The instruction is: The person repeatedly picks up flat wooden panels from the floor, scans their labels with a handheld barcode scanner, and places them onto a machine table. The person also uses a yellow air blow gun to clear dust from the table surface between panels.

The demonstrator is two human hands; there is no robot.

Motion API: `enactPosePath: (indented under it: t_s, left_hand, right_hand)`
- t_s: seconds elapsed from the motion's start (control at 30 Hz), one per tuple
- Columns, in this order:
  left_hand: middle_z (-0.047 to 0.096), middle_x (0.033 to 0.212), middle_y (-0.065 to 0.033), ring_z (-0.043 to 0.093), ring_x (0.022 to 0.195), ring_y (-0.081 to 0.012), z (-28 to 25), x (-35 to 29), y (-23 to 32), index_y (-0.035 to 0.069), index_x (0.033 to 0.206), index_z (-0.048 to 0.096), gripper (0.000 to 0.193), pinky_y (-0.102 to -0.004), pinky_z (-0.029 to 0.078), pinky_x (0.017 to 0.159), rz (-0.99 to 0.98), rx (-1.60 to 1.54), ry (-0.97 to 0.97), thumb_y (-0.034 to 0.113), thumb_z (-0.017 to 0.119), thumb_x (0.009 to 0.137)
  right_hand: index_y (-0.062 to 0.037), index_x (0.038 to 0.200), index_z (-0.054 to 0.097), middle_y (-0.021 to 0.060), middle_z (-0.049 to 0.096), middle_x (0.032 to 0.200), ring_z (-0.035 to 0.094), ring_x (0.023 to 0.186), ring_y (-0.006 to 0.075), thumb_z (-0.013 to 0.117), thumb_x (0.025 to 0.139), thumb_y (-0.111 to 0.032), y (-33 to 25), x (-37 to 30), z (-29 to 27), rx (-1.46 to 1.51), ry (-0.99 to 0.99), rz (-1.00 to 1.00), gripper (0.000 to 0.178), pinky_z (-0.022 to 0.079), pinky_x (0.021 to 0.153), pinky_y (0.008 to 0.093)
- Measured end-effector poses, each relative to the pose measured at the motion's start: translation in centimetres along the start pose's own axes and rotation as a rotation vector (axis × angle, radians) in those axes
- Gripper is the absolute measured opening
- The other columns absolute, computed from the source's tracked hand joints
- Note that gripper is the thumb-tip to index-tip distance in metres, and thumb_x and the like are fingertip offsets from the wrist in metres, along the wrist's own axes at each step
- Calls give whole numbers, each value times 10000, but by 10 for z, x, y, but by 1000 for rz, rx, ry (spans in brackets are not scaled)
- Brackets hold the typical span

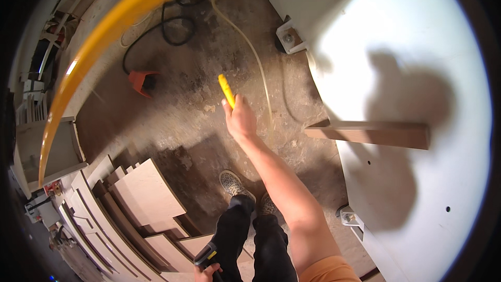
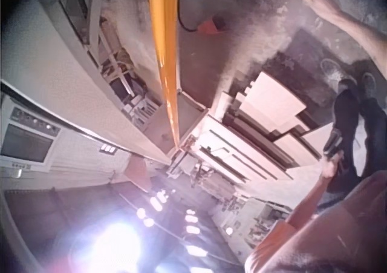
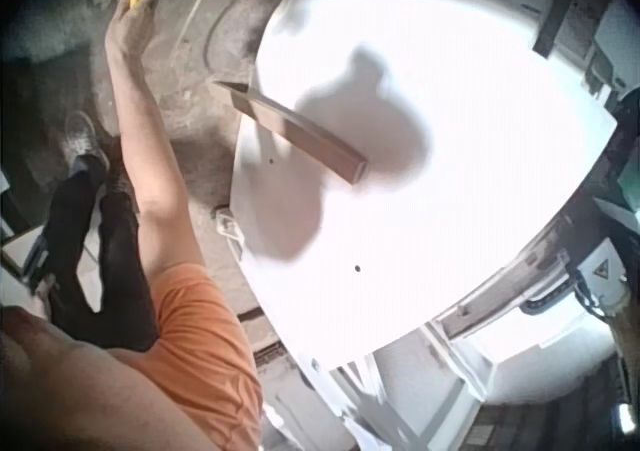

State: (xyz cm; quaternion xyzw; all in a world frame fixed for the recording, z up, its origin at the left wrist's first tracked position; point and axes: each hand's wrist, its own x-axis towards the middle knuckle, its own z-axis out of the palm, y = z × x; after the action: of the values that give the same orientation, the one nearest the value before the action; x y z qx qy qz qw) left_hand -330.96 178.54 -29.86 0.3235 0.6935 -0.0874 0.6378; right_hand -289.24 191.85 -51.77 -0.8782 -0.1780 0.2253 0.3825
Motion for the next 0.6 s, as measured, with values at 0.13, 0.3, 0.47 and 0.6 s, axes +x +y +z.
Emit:
enactPosePath:
  t_s: [0.13,0.3,0.47,0.6]
  left_hand:
    - [617,726,-52,538,591,-148,-3,-13,27,70,1070,647,222,-304,448,510,70,105,-81,183,646,880]
    - [667,803,-87,636,726,-170,-26,-89,97,-9,1098,642,321,-303,508,658,335,-53,-30,51,684,785]
    - [667,878,-68,628,792,-147,-94,-167,190,-15,1127,620,370,-303,509,719,568,-105,75,51,702,772]
    - [657,856,-65,618,705,-144,-150,-202,292,-18,1103,617,361,-263,473,605,919,-478,181,128,662,775]
  right_hand:
    - [-23,1072,507,150,605,914,597,589,225,560,997,-347,-62,-39,-17,-138,-184,-131,336,489,468,359]
    - [-32,1057,491,248,596,985,643,771,451,595,963,-266,-151,-79,-70,-84,-196,-244,272,525,598,522]
    - [-2,1123,525,259,623,1051,636,928,414,575,974,-237,-233,-136,-158,-1,-293,-219,282,495,768,493]
    - [-31,1256,515,67,643,1067,570,719,144,550,982,-186,-303,-215,-268,261,-696,-240,317,476,637,318]
